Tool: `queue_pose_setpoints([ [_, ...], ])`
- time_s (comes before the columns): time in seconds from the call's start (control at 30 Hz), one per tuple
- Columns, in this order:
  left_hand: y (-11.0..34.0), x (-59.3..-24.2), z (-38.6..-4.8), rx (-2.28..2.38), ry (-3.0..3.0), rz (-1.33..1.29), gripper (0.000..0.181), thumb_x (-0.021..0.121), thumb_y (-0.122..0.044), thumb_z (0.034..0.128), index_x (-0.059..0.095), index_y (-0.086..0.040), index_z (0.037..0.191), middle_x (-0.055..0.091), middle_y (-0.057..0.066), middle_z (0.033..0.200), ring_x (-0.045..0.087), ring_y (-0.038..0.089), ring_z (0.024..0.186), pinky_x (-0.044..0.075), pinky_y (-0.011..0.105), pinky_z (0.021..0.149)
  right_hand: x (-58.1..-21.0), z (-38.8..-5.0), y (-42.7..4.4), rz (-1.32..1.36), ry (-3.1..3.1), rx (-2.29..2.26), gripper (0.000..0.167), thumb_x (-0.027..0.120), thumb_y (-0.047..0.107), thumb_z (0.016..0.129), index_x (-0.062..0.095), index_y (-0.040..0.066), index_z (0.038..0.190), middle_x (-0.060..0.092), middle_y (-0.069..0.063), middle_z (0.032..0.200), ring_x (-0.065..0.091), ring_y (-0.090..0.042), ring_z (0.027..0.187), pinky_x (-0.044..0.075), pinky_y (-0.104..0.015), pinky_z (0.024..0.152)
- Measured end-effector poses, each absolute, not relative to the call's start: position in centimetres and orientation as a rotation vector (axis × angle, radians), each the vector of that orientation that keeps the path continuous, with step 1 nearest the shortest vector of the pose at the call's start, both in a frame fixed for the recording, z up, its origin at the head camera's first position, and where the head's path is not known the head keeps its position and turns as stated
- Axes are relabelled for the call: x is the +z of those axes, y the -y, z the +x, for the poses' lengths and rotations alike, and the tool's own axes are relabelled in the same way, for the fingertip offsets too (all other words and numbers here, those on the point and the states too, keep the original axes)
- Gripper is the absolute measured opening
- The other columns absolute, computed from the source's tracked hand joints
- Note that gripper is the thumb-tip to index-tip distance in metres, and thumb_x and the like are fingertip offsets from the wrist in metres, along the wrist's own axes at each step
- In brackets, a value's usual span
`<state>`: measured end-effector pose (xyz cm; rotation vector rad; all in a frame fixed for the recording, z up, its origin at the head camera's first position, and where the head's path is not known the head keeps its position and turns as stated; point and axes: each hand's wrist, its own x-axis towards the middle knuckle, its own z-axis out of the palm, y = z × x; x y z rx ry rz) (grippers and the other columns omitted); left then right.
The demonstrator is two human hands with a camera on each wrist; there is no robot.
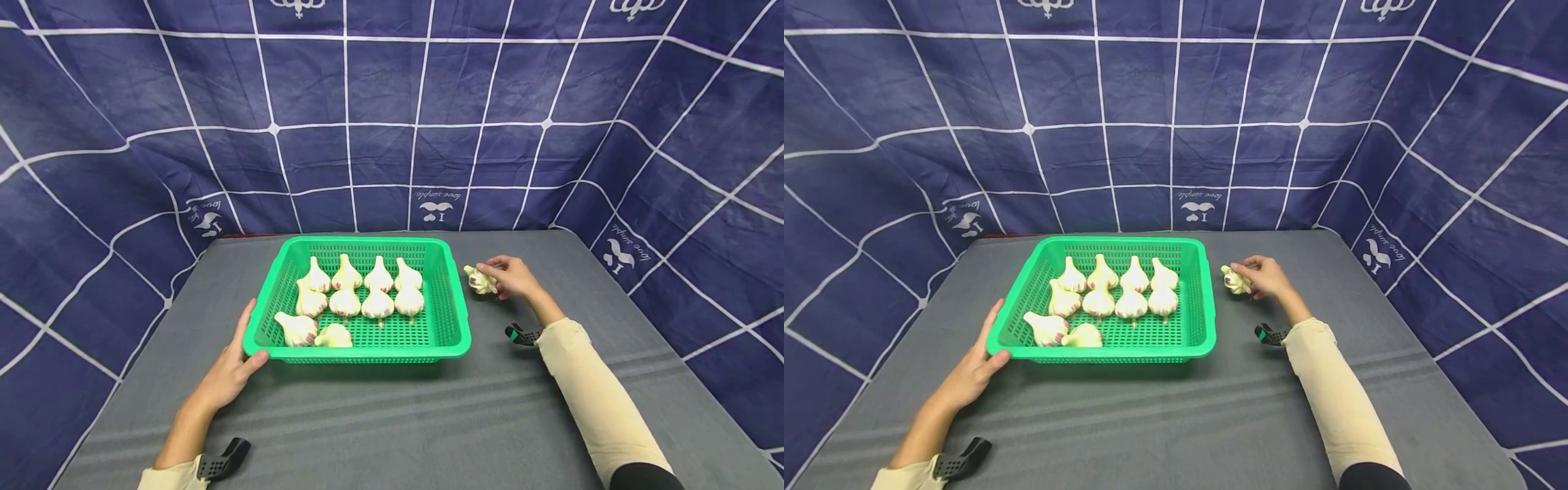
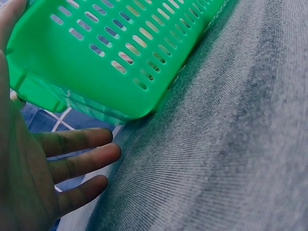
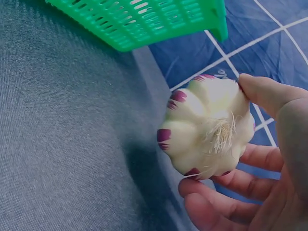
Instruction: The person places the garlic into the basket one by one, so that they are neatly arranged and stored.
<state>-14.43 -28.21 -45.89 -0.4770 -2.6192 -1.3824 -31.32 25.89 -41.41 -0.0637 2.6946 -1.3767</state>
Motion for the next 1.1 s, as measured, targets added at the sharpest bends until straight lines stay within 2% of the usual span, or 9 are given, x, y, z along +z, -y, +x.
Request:
queue_pose_setpoints([
  [0.27, 28.2, -45.8, -14.4, -1.387, 2.619, -0.468, 0.087, 0.059, -0.028, 0.0977, -0.001, -0.029, 0.16, 0.026, 0.029, 0.155, 0.029, 0.046, 0.136, 0.022, 0.017, 0.103, -40.7, -30.9, -26.8, 0.033, -2.789, -1.401, 0.064, 0.064, 0.055, 0.091, 0.066, -0.002, 0.119, 0.06, -0.007, 0.084, 0.057, -0.013, 0.066, 0.056, -0.034, 0.055],
  [0.6, 28.2, -45.8, -14.4, -1.379, 2.607, -0.48, 0.086, 0.059, -0.028, 0.0976, 0.0, -0.029, 0.16, 0.027, 0.03, 0.154, 0.029, 0.024, 0.138, 0.021, 0.013, 0.102, -38.8, -30.4, -27.2, 0.071, -2.837, -1.52, 0.061, 0.065, 0.055, 0.09, 0.065, 0.0, 0.118, 0.062, -0.01, 0.096, 0.057, -0.01, 0.067, 0.057, -0.044, 0.063],
  [0.83, 28.2, -45.9, -14.3, -1.381, 2.602, -0.488, 0.086, 0.059, -0.027, 0.0975, 0.001, -0.028, 0.16, 0.027, 0.03, 0.154, 0.028, 0.014, 0.138, 0.021, 0.012, 0.101, -38.4, -30.1, -27.1, 0.049, -2.888, -1.506, 0.062, 0.063, 0.056, 0.091, 0.064, 0.0, 0.118, 0.063, -0.014, 0.103, 0.058, -0.012, 0.071, 0.056, -0.036, 0.06],
  [0.9, 28.2, -45.8, -14.3, -1.38, 2.6, -0.491, 0.085, 0.059, -0.027, 0.0976, 0.001, -0.027, 0.16, 0.028, 0.03, 0.154, 0.029, 0.014, 0.137, 0.021, 0.011, 0.101, -38.2, -30.1, -27.1, 0.042, -2.895, -1.516, 0.062, 0.064, 0.056, 0.09, 0.064, 0.001, 0.119, 0.062, -0.014, 0.105, 0.058, -0.013, 0.071, 0.056, -0.035, 0.059],
  [1.07, 28.1, -45.7, -14.3, -1.375, 2.608, -0.486, 0.085, 0.058, -0.028, 0.098, 0.0, -0.027, 0.16, 0.028, 0.03, 0.154, 0.03, 0.023, 0.138, 0.022, 0.013, 0.101, -37.9, -29.9, -26.8, 0.002, -2.902, -1.551, 0.062, 0.065, 0.055, 0.09, 0.064, 0.0, 0.118, 0.062, -0.014, 0.107, 0.059, -0.012, 0.07, 0.054, -0.032, 0.056],
  [1.1, 28.1, -45.7, -14.3, -1.376, 2.607, -0.486, 0.085, 0.058, -0.028, 0.0981, 0.0, -0.027, 0.16, 0.028, 0.03, 0.154, 0.03, 0.021, 0.138, 0.022, 0.013, 0.101, -37.8, -29.9, -26.7, -0.006, -2.902, -1.558, 0.062, 0.065, 0.055, 0.09, 0.064, 0.0, 0.118, 0.062, -0.014, 0.107, 0.059, -0.012, 0.07, 0.054, -0.032, 0.056],
])
